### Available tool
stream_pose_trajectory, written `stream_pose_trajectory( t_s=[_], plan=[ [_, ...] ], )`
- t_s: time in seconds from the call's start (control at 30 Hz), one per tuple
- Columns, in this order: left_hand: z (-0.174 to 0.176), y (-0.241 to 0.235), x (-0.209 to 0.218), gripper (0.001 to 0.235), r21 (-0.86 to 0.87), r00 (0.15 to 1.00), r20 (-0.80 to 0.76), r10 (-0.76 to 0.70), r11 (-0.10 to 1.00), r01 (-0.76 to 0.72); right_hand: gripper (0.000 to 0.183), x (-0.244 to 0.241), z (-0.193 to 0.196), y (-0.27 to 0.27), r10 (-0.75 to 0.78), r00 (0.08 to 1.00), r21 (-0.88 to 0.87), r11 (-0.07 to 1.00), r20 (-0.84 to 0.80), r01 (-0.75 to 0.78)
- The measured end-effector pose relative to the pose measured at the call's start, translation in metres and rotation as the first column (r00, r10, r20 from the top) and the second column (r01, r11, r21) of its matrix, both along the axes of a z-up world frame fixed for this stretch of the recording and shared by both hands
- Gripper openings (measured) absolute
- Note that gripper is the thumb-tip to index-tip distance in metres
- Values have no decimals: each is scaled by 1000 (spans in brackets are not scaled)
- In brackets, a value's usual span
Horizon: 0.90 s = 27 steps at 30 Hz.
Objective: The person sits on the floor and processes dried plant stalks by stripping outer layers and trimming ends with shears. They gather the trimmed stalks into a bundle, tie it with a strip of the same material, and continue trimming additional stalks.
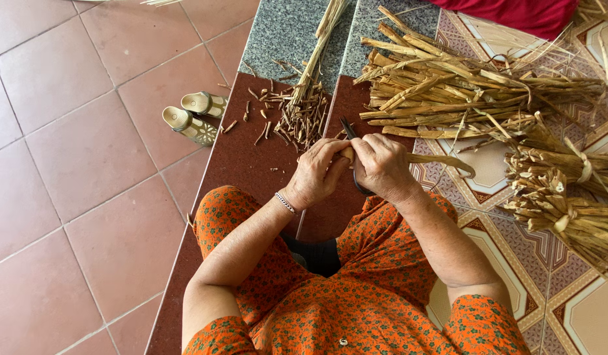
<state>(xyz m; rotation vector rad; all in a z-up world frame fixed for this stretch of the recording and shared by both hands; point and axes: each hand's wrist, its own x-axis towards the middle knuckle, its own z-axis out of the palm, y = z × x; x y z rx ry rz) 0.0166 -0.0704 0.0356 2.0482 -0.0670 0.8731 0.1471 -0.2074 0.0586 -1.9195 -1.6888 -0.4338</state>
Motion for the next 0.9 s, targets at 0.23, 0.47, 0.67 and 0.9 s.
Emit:
stream_pose_trajectory(
  t_s=[0.23,0.47,0.67,0.9],
  plan=[
    [-20,4,6,12,-11,995,-61,76,997,-77,17,-7,-6,2,12,999,16,1000,-42,-11],
    [-44,40,23,15,-100,989,-143,39,994,-53,10,19,-26,3,-94,974,-145,987,-204,64],
    [-51,93,7,15,-565,992,-107,-71,825,-2,25,52,-31,-34,13,902,-15,1000,-433,-21],
    [-50,91,12,12,-962,981,155,-113,209,176,16,42,-63,-33,-34,831,-47,999,-555,10]
  ],
)
